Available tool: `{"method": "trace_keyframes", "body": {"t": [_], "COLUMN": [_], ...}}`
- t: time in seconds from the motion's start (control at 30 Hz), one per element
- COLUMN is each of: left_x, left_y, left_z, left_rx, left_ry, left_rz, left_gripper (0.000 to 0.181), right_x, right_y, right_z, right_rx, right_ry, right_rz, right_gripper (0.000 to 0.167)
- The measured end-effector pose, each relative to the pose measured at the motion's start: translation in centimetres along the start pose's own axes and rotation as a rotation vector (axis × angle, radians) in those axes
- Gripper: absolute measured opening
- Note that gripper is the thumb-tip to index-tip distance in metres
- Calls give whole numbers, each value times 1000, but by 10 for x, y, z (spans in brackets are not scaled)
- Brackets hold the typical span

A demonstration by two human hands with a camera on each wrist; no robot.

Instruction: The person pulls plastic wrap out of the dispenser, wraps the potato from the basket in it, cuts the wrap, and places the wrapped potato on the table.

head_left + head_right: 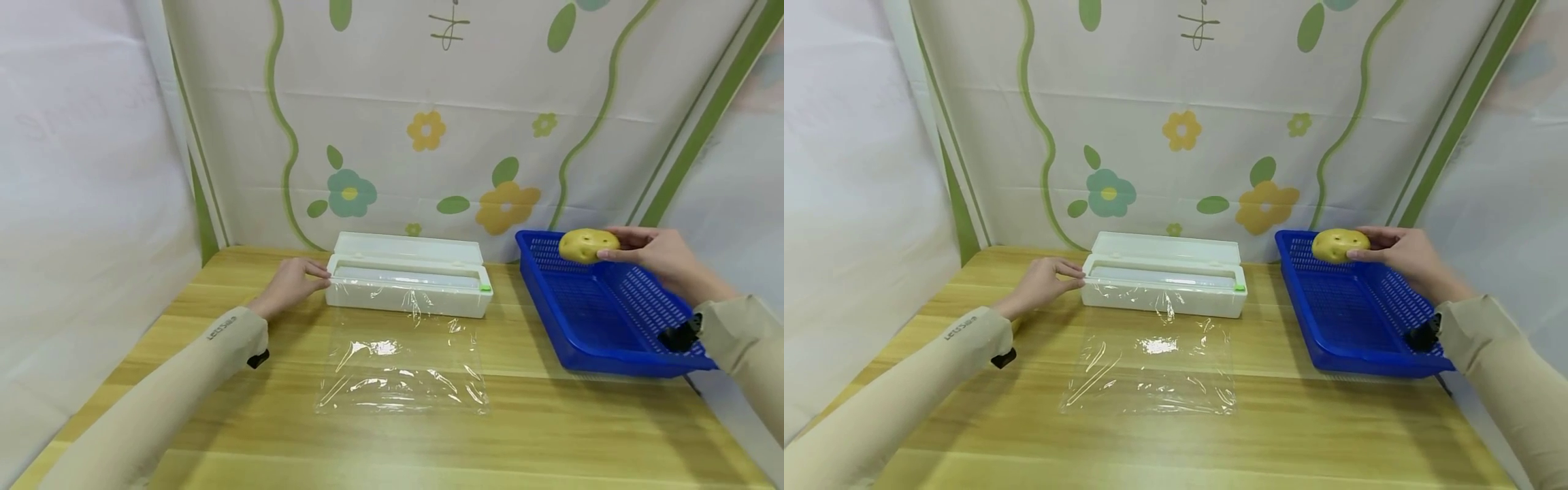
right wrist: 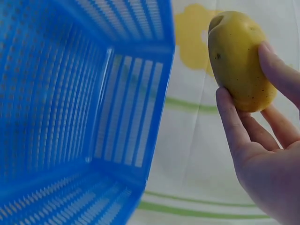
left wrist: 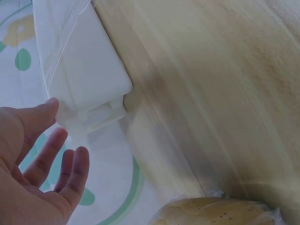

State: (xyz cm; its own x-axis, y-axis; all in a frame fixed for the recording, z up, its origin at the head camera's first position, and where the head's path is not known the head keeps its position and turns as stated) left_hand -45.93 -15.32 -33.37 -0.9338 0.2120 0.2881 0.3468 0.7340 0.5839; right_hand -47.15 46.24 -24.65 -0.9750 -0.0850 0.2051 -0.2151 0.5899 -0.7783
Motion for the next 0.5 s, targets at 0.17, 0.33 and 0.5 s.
{"method": "trace_keyframes", "body": {"t": [0.17, 0.33, 0.5], "left_x": [1, 2, 1], "left_y": [1, -1, -2], "left_z": [1, 3, 2], "left_rx": [-8, -3, -7], "left_ry": [-9, -11, 1], "left_rz": [2, 9, 4], "left_gripper": [19, 19, 18], "right_x": [-5, -12, -20], "right_y": [-6, -20, -41], "right_z": [15, 30, 52], "right_rx": [107, 158, 194], "right_ry": [9, 35, 38], "right_rz": [-4, -10, -30], "right_gripper": [62, 61, 61]}}
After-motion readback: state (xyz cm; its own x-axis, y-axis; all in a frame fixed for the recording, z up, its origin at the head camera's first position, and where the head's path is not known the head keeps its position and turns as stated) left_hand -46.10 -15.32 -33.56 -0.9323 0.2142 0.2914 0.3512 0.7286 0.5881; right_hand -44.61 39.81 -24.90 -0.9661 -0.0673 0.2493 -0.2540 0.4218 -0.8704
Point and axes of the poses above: each hand's wrist, its own x-axis towards the middle knuckle, its own z-axis out of the palm, y = z × x, the point moved 10 cm from there along x, towards the middle knuckle, and after that the axes turned 3 degrees about -z, right-handed, at the moved point
